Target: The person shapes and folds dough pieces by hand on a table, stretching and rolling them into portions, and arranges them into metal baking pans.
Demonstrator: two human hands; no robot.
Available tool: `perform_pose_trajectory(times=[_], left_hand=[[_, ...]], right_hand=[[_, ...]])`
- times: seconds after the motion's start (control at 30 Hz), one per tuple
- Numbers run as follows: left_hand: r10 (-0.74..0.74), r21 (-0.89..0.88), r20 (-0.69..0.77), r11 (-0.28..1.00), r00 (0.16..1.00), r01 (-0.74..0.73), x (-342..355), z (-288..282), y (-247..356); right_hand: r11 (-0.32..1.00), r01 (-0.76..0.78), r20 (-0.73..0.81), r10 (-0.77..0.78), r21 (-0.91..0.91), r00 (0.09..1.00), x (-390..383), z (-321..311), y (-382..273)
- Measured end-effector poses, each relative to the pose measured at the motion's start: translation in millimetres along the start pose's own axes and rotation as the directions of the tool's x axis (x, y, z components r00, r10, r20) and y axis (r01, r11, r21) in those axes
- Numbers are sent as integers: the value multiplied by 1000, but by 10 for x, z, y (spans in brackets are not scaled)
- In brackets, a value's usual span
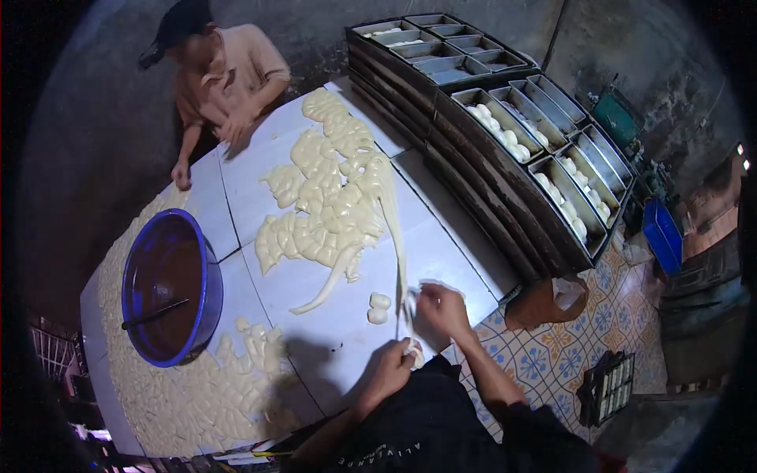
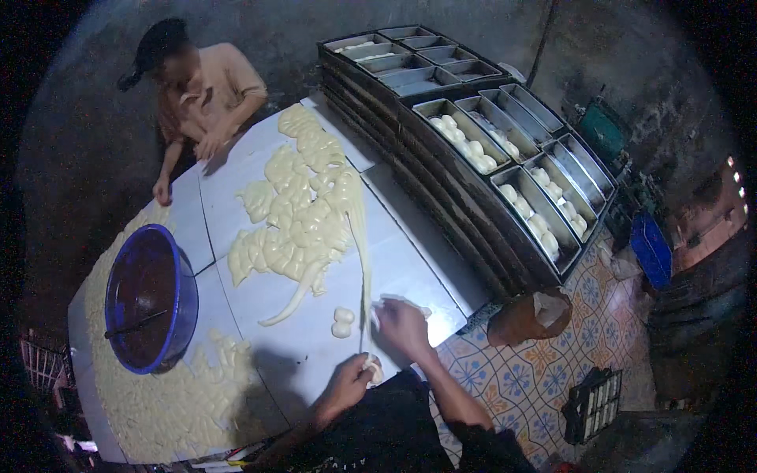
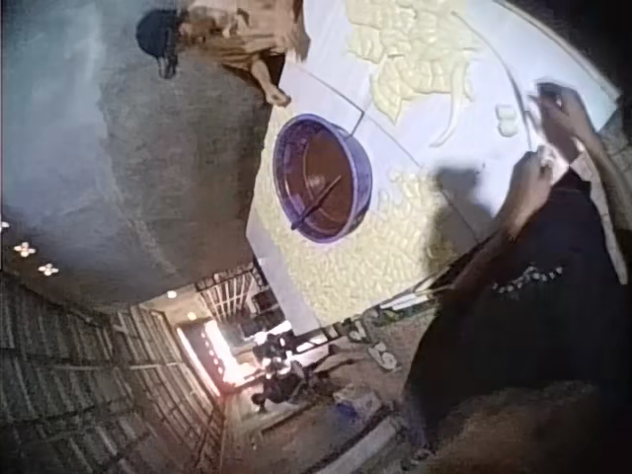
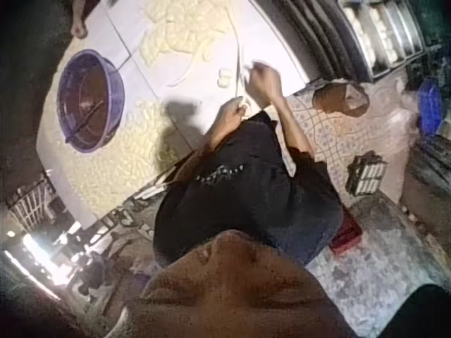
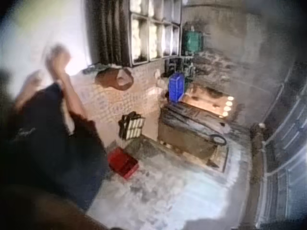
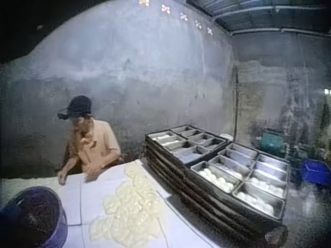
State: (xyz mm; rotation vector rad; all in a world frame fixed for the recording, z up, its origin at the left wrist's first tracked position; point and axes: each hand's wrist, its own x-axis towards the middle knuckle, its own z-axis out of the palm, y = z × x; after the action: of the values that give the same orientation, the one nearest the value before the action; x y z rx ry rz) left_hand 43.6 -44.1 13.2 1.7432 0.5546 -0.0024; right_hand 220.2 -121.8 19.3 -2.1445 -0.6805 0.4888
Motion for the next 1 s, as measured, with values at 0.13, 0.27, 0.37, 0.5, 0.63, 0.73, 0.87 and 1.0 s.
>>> perform_pose_trajectory(times=[0.13, 0.27, 0.37, 0.5, 0.63, 0.73, 0.87, 1.0], left_hand=[[140, 148, 185, 975, 973, -168, -19, 40, 47], [187, 149, 264, 961, 946, -232, -88, -163, 66], [65, -20, 194, 998, 979, -62, -138, -301, -13], [-35, -115, -230, 993, 973, 9, -56, -332, -301], [45, -15, -219, 999, 975, -49, 60, -312, -210], [79, -75, -156, 993, 985, -91, 56, -190, -56], [97, 308, -295, 951, 951, -2, 90, -430, -92], [-21, -314, -829, 844, 559, -435, -30, -997, -813]], right_hand=[[955, 230, -136, -258, -189, 957, 813, 334, 59], [982, 189, 69, -189, 3, 980, 684, 524, 146], [943, 98, 6, -105, 318, 994, 198, 347, 331], [833, -156, 235, 32, 530, 972, -572, -63, 70], [920, -54, 234, -41, 387, 971, -957, -11, -66], [962, 201, 142, -229, 184, 963, -957, 82, -149], [985, 93, 335, -137, 143, 932, -832, -147, -315], [879, 18, 429, -250, 476, 868, -701, -455, -10]])
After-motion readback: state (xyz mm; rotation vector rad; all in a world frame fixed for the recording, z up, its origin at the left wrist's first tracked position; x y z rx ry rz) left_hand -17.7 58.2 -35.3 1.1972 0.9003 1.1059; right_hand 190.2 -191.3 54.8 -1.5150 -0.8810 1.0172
